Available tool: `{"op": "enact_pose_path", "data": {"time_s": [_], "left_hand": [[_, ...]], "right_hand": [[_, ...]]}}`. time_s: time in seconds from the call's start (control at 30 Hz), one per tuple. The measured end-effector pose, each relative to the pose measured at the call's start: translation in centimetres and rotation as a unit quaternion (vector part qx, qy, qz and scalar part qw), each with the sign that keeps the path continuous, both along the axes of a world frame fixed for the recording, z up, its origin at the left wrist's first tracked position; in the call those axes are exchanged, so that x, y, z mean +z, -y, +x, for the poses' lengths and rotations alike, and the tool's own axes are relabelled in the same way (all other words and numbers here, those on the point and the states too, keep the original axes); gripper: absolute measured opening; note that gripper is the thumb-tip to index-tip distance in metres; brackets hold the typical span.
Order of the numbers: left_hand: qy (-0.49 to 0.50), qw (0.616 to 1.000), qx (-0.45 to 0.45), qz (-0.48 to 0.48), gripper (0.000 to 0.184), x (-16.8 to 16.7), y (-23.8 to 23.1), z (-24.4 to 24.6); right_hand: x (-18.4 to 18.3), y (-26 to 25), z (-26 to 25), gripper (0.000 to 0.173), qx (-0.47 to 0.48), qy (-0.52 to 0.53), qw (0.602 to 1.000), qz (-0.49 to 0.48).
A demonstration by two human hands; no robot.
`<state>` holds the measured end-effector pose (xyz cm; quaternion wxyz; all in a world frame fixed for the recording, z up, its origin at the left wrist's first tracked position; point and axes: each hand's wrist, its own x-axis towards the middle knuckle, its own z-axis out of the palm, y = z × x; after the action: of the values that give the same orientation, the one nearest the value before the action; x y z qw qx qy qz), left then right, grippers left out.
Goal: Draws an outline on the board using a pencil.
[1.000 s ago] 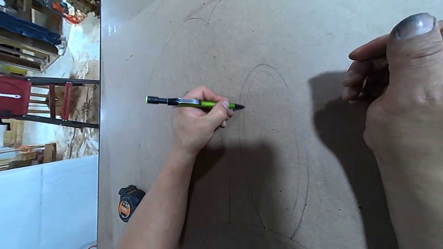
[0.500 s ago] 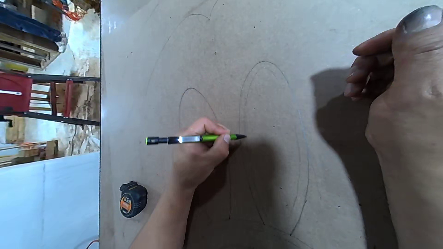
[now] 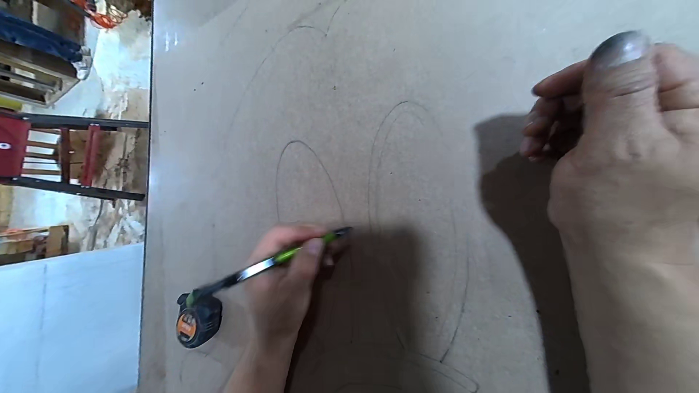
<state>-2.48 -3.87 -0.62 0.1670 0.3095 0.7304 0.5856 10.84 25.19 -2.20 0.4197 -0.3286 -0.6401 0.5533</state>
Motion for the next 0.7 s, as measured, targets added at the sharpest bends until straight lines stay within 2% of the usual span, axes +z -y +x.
{"op": "enact_pose_path", "data": {"time_s": [0.07,0.13,0.2,0.43,0.7], "left_hand": [[-0.085,0.994,0.072,0.001,0.024,-0.4,2.5,0.3],[-0.176,0.980,0.081,-0.043,0.031,-0.5,5.1,0.8],[-0.215,0.969,0.084,-0.087,0.034,-0.4,6.6,1.6],[-0.305,0.934,0.048,-0.178,0.042,-1.4,6.7,1.2],[-0.313,0.924,0.049,-0.214,0.041,-1.9,6.3,1.4]], "right_hand": [[0.5,0.2,0.0,0.032,-0.004,-0.005,1.000,0.005],[0.6,0.2,0.1,0.033,-0.004,-0.001,1.000,0.002],[0.7,0.3,0.2,0.034,-0.007,0.008,1.000,-0.002],[0.7,0.5,0.2,0.033,-0.021,0.031,0.999,-0.003],[1.0,0.6,0.3,0.035,-0.017,0.020,0.999,-0.025]]}}
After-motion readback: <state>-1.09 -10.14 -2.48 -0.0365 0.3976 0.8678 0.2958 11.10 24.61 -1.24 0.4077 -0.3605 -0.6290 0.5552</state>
